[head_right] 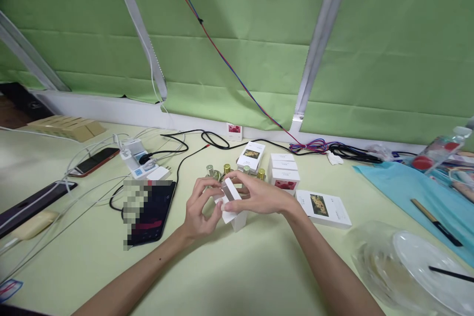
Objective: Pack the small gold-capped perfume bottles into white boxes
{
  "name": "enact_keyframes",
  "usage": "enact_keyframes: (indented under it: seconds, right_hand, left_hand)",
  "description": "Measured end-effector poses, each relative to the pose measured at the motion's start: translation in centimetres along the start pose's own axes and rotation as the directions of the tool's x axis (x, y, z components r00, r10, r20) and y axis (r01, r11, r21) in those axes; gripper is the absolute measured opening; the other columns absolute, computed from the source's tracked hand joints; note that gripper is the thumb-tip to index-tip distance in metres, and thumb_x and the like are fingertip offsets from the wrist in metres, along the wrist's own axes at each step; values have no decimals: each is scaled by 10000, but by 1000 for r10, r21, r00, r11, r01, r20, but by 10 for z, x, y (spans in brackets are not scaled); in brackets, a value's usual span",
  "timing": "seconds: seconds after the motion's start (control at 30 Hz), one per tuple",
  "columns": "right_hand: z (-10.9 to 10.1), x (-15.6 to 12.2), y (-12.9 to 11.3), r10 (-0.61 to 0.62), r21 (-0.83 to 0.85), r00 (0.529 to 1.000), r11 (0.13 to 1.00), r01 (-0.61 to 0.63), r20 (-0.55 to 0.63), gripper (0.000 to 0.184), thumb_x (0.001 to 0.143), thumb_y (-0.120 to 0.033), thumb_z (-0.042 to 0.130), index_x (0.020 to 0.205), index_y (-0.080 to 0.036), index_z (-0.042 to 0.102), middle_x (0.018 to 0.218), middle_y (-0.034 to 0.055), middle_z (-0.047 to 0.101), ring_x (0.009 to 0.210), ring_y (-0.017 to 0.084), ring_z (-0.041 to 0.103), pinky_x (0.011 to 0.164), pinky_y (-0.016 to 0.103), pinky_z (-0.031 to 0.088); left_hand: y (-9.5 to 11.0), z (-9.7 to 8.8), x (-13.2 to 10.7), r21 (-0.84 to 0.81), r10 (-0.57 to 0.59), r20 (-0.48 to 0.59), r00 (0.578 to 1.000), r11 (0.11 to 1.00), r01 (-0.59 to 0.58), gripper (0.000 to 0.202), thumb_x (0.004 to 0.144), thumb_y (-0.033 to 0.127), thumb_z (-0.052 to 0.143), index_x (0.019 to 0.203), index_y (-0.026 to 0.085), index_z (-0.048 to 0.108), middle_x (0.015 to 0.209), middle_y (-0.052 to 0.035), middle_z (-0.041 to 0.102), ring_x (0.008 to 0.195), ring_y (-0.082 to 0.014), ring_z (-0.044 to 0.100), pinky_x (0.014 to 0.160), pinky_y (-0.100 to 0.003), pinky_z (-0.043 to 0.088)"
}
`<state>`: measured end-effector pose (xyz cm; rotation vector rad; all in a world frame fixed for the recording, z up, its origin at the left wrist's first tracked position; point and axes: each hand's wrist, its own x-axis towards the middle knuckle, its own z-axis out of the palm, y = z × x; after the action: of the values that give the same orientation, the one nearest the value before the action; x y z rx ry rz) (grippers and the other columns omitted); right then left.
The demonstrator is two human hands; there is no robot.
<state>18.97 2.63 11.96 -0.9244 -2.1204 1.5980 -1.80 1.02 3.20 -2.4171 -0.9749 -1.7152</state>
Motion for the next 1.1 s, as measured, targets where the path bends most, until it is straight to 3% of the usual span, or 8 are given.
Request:
enact_keyframes:
  seconds: [0.2,0.37,0.47,0.6,0.73,0.87,0.97,1.1]
  right_hand:
    - [-5,-9,-5,87,-85,980,991,-103,-178,541,886,-412,691,1378,-287,504,1333,72,600,1212,243,573,947,363,488]
    - [-12,-10,1,147,-211,950,955,-209,-276,472,920,-320,596,1378,-257,503,1067,52,685,889,207,648,770,335,486]
    - [-12,-8,4,166,-254,939,935,-247,-301,425,921,-273,565,1340,-226,517,1002,44,685,796,198,664,720,322,482]
    - [-9,-6,5,224,-222,935,932,-288,-275,398,942,-242,525,1339,-216,509,1035,58,688,757,210,726,735,343,519]
    - [-8,-6,5,264,-208,929,924,-321,-260,387,958,-284,545,1337,-210,532,1073,73,705,762,233,753,772,377,551]
    - [-12,-10,4,287,-142,933,936,-321,-217,570,938,-437,625,1448,-230,475,1114,83,707,763,229,747,804,404,577]
    - [-16,-14,3,315,-70,936,942,-328,-157,764,871,-491,706,1519,-226,400,1149,111,700,758,229,730,717,395,605]
    - [-19,-19,0,275,-78,961,958,-276,-26,588,855,-469,714,1362,-209,572,1089,95,703,772,226,721,665,356,600]
  left_hand:
    - [-2,1,-6,-74,-127,120,985,988,137,285,878,215,556,1155,208,622,1186,-138,514,1122,-287,547,914,-478,525]
    - [-4,4,-9,-188,-230,230,945,943,275,397,900,295,564,1287,220,509,1288,-154,529,1225,-321,530,1013,-514,465]
    - [-4,6,-10,-283,-288,281,916,887,366,430,930,337,551,1327,229,429,1259,-138,580,1143,-293,582,965,-464,479]
    - [-1,10,-14,-371,-373,333,866,792,484,422,957,432,526,1300,225,392,1092,-96,620,949,-248,610,809,-384,496]
    - [1,13,-16,-400,-413,350,841,746,533,429,950,487,536,1257,219,402,973,-65,610,851,-227,595,733,-354,485]
    - [3,13,-15,-404,-413,327,850,752,521,412,933,471,568,1229,227,418,985,-70,611,857,-230,604,711,-352,496]
    - [4,13,-15,-411,-396,299,868,768,492,402,923,432,591,1230,233,423,1001,-75,611,861,-229,614,707,-351,512]
    - [5,13,-19,-384,-378,251,891,806,451,427,897,364,623,1246,232,416,1021,-71,594,849,-213,602,729,-357,523]
